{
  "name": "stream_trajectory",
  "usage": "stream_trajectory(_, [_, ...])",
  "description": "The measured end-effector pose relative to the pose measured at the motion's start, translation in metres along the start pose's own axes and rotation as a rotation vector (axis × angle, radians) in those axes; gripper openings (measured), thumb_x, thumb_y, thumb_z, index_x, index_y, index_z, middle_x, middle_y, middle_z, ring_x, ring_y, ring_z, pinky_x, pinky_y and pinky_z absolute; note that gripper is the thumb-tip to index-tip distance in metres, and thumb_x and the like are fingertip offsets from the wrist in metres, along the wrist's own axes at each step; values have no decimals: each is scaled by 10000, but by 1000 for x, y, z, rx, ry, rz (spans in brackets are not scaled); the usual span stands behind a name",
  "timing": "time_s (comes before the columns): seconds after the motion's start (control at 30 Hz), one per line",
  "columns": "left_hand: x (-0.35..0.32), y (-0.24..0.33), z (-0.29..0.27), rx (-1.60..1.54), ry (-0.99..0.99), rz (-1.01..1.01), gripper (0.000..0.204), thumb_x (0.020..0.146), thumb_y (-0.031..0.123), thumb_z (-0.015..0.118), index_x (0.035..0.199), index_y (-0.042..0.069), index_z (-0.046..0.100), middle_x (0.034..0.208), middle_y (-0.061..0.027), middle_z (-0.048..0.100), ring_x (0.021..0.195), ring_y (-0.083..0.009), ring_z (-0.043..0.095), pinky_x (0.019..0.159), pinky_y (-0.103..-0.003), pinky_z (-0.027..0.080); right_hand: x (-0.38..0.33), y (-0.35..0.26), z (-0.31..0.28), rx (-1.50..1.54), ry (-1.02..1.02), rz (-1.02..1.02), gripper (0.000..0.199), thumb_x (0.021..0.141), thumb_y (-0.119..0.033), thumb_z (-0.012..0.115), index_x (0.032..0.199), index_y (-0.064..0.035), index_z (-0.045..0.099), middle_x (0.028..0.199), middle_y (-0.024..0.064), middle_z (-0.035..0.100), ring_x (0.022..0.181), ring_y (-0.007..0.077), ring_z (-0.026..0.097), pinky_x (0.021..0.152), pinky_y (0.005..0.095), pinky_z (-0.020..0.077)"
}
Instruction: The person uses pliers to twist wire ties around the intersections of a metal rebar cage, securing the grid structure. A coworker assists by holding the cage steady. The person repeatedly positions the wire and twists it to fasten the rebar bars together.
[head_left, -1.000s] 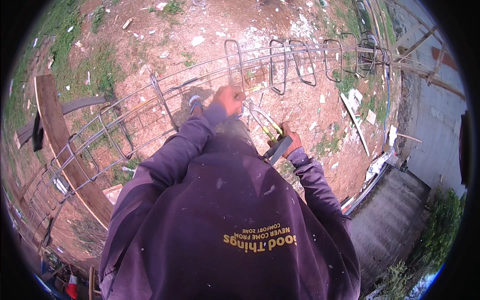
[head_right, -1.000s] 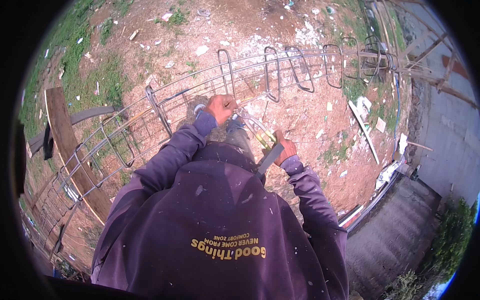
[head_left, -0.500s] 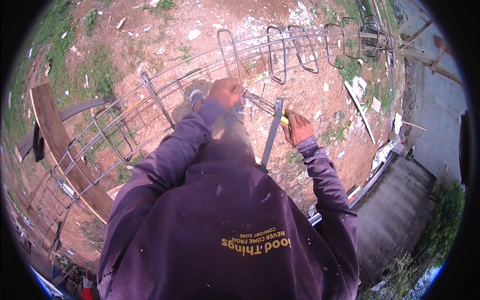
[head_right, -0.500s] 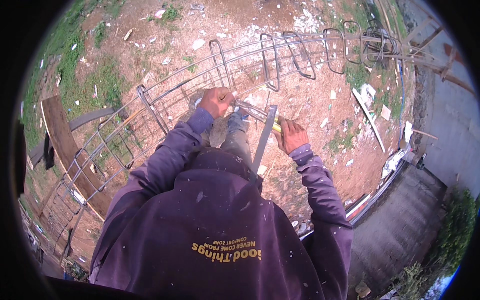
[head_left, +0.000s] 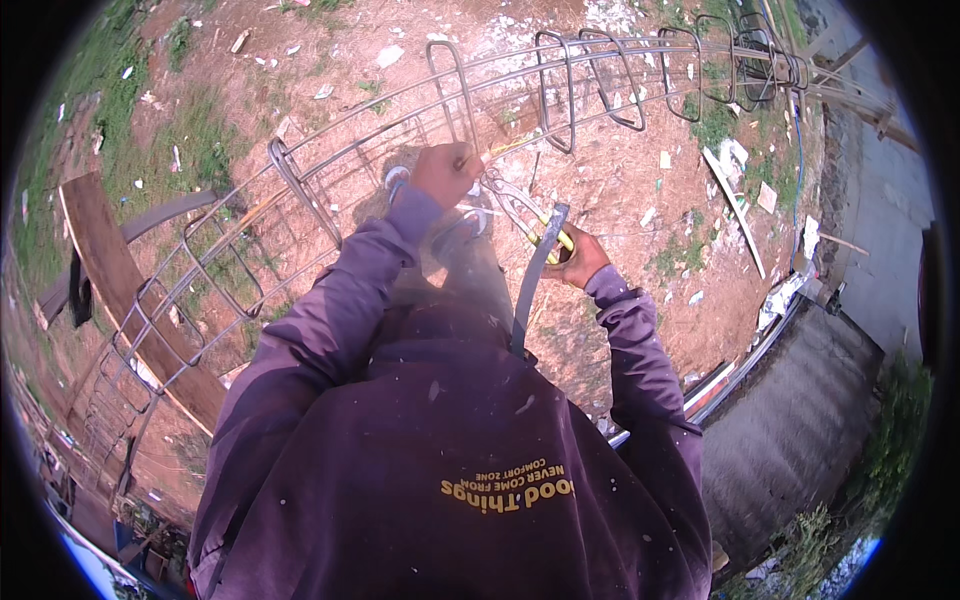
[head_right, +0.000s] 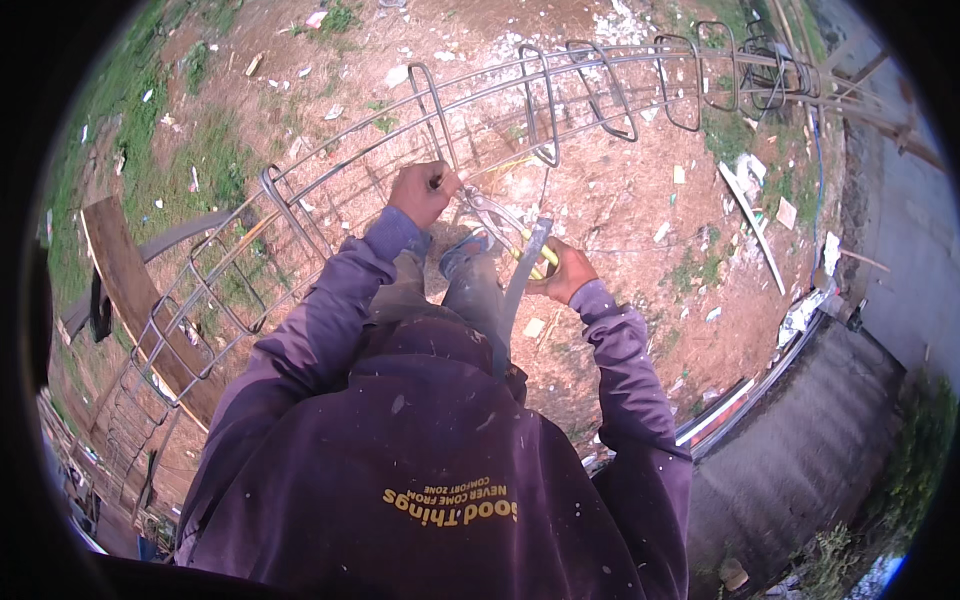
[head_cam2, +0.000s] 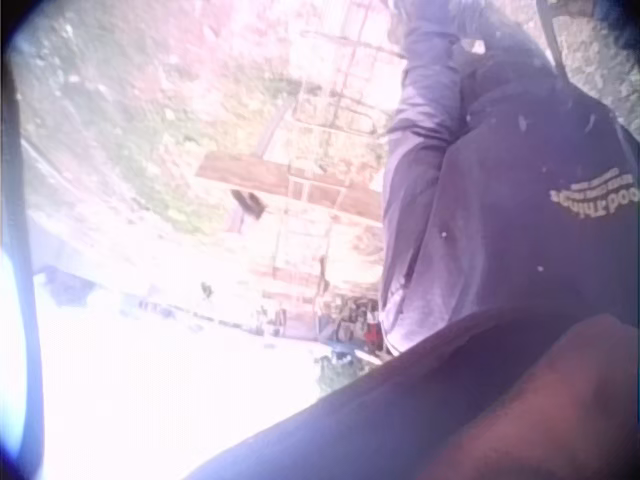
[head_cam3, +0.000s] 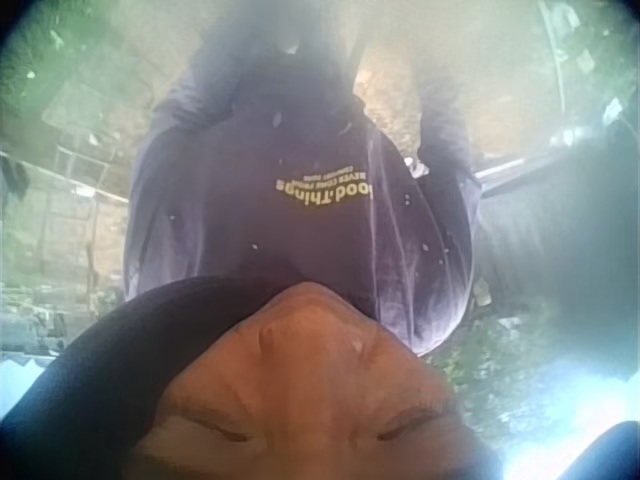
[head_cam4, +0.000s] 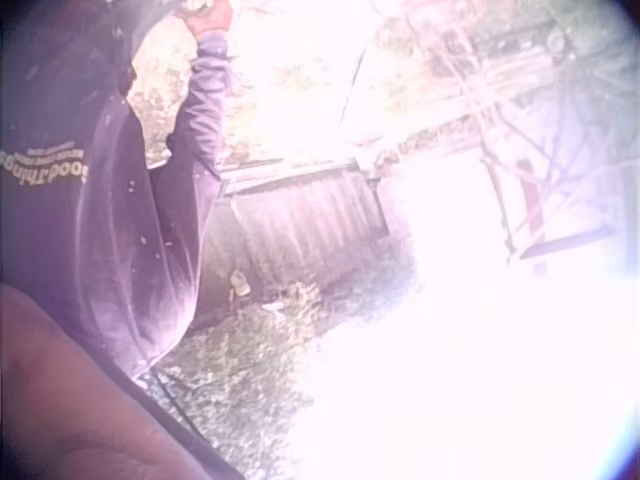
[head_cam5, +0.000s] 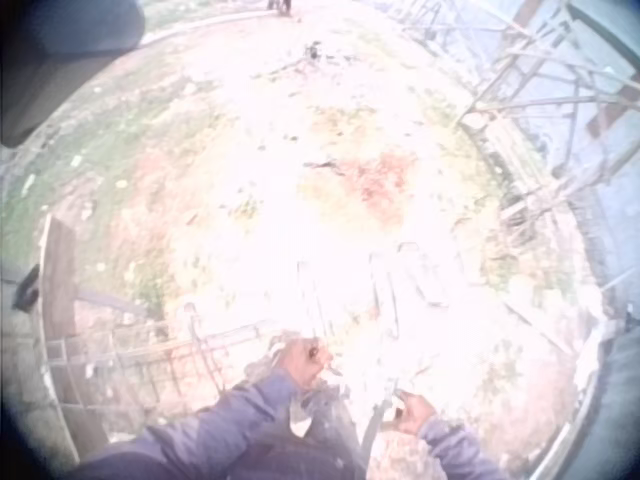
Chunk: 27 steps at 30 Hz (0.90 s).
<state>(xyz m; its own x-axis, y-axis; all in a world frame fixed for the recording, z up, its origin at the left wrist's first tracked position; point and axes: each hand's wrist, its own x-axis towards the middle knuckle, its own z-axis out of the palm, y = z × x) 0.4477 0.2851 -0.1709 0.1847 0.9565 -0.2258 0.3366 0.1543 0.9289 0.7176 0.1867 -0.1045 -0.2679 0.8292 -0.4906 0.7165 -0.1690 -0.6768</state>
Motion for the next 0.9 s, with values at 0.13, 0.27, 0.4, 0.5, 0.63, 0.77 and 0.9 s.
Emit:
stream_trajectory(0.13, [4,-2,-3,55,-10,26,392,884,323,678,726,-28,601,568,-123,501,535,-203,461,558,-367,411,-7,-19,-15,-364,144,-6,571,715,-250,768,1149,-8,489,1104,213,577,943,382,595,800,456,480])
stream_trajectory(0.27, [2,4,-3,41,-28,21,389,888,344,673,760,-21,638,601,-127,556,555,-197,491,576,-360,432,5,-19,-20,-850,355,-192,571,754,-147,664,1283,-31,486,1226,206,503,1096,361,501,960,483,382])
stream_trajectory(0.4, [-2,7,1,100,25,100,377,895,363,649,749,16,656,639,-113,578,611,-224,540,623,-380,458,4,3,-17,-597,218,-255,558,780,-48,554,1331,-28,470,988,171,626,814,351,622,767,435,510])
stream_trajectory(0.5, [-3,5,2,247,-67,-81,401,897,444,606,810,71,726,737,-127,677,708,-288,655,732,-421,516,15,33,-5,-56,-123,63,345,838,-114,574,1167,-14,590,793,114,656,641,258,637,690,373,532])
stream_trajectory(0.63, [-9,8,6,158,13,-24,484,867,452,657,678,9,610,552,-72,489,526,-243,457,567,-398,405,18,49,17,448,-336,137,347,821,-260,710,1051,-7,648,827,72,659,738,183,628,720,352,512])
stream_trajectory(0.77, [-35,22,26,476,584,477,250,896,270,639,993,42,676,877,-162,663,805,-265,641,746,-363,495,3,33,29,170,-51,7,504,770,-375,825,1024,-36,551,828,62,624,704,170,605,657,316,494])
stream_trajectory(0.9, [-85,49,51,345,520,710,232,906,204,644,1101,80,654,1058,-151,658,955,-241,622,840,-376,476,3,22,15,13,20,-63,685,781,-461,792,1190,-34,447,1006,167,657,910,262,671,793,405,528])
